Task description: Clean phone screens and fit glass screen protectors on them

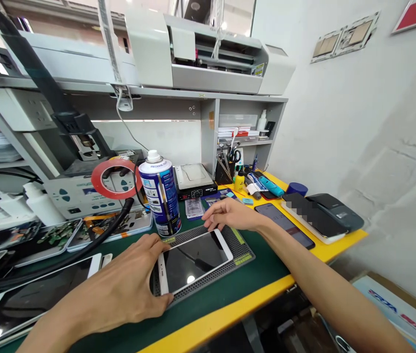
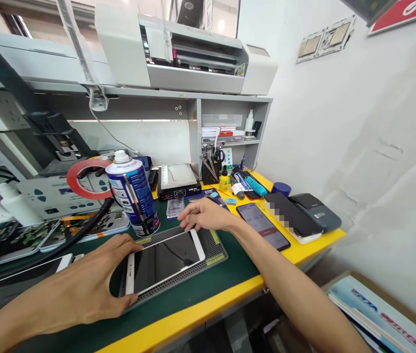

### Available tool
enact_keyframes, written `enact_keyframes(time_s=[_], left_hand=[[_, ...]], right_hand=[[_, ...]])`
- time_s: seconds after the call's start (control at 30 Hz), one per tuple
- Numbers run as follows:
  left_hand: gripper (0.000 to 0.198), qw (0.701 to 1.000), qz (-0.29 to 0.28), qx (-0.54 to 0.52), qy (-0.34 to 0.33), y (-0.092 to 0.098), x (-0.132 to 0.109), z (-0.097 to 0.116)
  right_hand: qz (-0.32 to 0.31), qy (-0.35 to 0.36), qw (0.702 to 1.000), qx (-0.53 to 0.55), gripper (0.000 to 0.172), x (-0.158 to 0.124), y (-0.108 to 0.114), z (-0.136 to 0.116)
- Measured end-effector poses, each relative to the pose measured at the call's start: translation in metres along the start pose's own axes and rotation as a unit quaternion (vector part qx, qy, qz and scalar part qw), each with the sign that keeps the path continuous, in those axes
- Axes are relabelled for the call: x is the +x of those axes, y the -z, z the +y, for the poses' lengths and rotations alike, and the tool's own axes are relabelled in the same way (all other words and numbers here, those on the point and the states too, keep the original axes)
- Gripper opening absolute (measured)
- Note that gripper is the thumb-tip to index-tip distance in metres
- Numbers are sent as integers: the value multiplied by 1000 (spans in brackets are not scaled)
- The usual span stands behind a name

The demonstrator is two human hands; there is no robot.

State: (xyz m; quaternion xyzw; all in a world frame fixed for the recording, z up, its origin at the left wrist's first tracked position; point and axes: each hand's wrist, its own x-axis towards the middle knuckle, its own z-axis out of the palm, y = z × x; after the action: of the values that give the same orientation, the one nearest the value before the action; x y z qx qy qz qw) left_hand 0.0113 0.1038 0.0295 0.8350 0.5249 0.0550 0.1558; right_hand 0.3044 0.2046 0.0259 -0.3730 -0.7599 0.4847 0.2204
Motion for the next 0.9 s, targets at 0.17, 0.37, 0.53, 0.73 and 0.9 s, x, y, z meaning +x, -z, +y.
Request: enact_keyframes(time_s=[0.17,0.37,0.53,0.73,0.9], left_hand=[[65,1000,1,15,-9,-1,-1,-2],[58,999,19,28,-26,-1,-1,-3],[70,999,21,29,-19,-7,-1,-8],[87,1000,-14,-6,10,-5,-2,-11],[88,999,-19,-45,12,2,-2,-13]], right_hand=[[145,-14,982,-122,23,2,10,9],[172,-15,966,-191,24,0,15,9],[260,-42,933,-244,28,-2,23,5],[239,-105,926,-271,16,-5,32,15],[210,-109,937,-258,17,-4,24,16]])
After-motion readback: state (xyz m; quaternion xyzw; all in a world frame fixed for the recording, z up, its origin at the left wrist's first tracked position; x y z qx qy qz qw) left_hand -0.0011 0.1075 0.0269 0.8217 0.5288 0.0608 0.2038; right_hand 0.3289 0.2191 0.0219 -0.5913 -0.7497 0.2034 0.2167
